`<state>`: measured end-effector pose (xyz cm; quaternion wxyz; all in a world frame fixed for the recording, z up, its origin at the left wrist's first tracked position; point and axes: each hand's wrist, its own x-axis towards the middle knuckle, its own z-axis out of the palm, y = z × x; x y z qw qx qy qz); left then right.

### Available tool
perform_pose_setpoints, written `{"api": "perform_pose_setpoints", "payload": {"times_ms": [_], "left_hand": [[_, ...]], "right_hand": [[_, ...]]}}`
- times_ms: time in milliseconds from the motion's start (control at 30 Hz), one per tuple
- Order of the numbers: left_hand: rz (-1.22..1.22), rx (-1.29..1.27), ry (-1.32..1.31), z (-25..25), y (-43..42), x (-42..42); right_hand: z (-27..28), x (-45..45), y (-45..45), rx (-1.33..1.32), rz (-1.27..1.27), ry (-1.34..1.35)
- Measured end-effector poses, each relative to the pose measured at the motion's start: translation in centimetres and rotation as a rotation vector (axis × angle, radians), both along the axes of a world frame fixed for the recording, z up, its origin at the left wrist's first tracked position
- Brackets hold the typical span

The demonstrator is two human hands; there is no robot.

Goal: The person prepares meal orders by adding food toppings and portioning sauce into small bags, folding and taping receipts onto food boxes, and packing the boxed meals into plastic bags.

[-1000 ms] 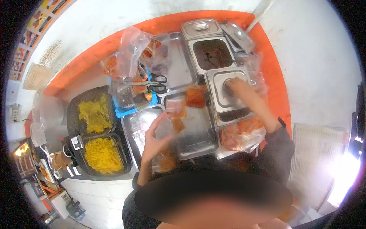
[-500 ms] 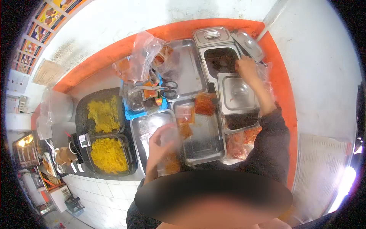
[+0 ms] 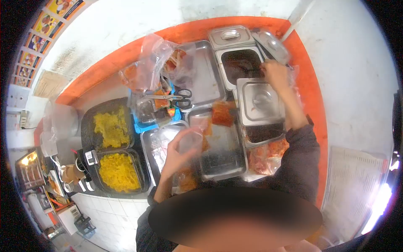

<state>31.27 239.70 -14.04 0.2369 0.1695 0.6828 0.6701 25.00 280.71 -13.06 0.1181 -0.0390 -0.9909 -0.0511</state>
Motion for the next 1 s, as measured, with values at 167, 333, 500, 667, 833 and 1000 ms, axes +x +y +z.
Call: {"api": "perform_pose_setpoints", "payload": {"times_ms": [167,333,500,667,833,1000], "left_hand": [[-0.017,-0.005,0.063,1.0,0.3,-0.5],[-0.004,0.002,0.161,1.4,2.1,-3.6],[0.011,0.106,0.268,2.5,5.5,-7.9],[0.025,0.001,0.338,4.0,9.2,-11.3],[0.088,0.048,0.493,3.8,13.4,-13.8],[0.143,-0.041,0.550,3.0,16.1,-14.7]], "right_hand": [[1.0,-0.3,0.7,0.040,0.128,0.003],[-2.7,-1.5,2.0,-0.256,0.296,-0.096],[-4.0,-1.6,3.4,-0.719,0.218,-0.229],[-4.2,-0.3,4.7,-1.082,0.100,-0.286],[-2.3,1.0,3.7,-1.328,-0.079,-0.199],[-0.9,2.7,2.6,-1.306,-0.116,0.026]]}}
